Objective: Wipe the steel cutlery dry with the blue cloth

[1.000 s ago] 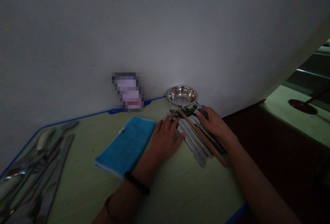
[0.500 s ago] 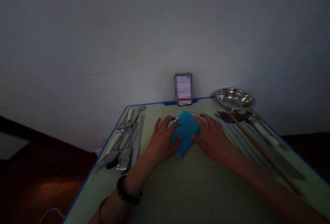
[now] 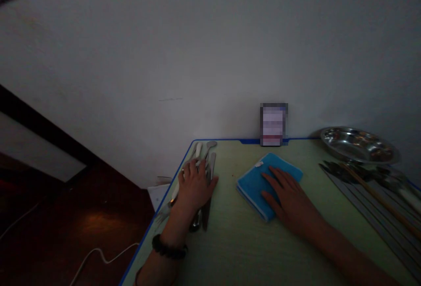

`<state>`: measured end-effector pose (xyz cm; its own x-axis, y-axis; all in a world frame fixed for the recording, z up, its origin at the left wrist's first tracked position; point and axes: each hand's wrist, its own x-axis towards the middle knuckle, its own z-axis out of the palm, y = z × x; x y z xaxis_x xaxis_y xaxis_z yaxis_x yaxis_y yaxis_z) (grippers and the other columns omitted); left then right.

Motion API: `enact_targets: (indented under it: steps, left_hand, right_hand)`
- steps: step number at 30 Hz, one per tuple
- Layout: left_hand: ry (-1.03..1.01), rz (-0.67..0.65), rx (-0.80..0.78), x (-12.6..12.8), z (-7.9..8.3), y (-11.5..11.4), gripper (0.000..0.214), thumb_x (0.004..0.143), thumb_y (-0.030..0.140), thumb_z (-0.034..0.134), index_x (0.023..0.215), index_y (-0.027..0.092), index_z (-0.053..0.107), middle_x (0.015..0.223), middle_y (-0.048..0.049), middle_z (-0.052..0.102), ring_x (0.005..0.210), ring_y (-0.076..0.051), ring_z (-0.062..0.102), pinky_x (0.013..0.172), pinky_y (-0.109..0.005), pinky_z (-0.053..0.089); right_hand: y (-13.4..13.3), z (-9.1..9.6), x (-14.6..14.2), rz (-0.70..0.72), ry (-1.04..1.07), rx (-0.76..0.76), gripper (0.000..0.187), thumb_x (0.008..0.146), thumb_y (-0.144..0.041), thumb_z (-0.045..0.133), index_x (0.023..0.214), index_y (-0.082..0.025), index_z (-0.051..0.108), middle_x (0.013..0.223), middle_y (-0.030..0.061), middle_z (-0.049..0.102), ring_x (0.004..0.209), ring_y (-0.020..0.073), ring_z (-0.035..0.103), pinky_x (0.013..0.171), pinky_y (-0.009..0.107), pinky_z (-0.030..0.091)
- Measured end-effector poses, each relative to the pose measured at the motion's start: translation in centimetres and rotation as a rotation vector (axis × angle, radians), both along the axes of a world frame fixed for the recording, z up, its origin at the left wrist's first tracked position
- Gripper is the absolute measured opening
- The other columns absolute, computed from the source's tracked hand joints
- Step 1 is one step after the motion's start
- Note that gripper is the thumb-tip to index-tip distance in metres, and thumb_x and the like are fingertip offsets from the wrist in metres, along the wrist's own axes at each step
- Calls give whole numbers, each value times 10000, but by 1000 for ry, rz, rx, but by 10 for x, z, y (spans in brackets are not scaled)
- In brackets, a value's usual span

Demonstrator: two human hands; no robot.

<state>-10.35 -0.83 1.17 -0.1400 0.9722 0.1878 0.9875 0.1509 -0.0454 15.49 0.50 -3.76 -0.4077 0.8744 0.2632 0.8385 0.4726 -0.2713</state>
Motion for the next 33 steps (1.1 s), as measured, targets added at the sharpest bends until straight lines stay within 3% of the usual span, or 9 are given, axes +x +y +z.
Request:
enact_targets:
  steps: [6,12,15,19,24,33]
  left_hand:
    - [-14,-81,-103,-8,3,3,467,812,439,456,1199,180,492,1257,-153,476,1182,-326,403,956,-480,307]
    - [-34,-127,-164,-1,-8,5,549,851,463,382,1315,170,376,1380,-153,371,1276,-312,305,1007,-458,264]
    - [-19,-88,-127,12,-20,5,621,875,504,283,1364,121,293,1434,-171,276,1325,-338,175,1035,-523,170]
    - [43,-102,-5,23,-30,4,638,886,505,225,1341,70,329,1442,-160,261,1344,-317,105,1058,-537,91]
    - [73,-185,62,25,-26,4,575,889,487,249,1235,82,465,1457,-140,227,1348,-316,81,1058,-556,81]
    - [-79,-335,-120,30,-20,3,600,895,451,294,1300,15,365,1403,-227,298,1332,-306,159,1064,-537,130]
  right_hand:
    - [1,1,-1,0,-22,-4,566,844,-537,321,1293,-208,423,1402,97,344,1290,261,297,1054,477,261]
    - [0,5,0,7,-50,-18,565,853,-530,306,1289,-193,428,1402,96,343,1291,259,290,1063,463,251]
    - [-1,7,-1,4,-58,-32,569,856,-530,297,1294,-190,421,1409,96,330,1294,257,285,1064,457,252]
    - [-1,7,0,8,-60,-27,569,857,-529,294,1297,-189,417,1414,98,320,1298,255,277,1067,450,249]
    - [-1,7,1,13,-62,-24,569,858,-528,292,1299,-189,414,1413,100,322,1299,262,273,1065,458,245]
    - [-2,8,0,23,-54,-12,549,859,-514,308,1288,-191,424,1404,98,335,1293,256,285,1064,451,253]
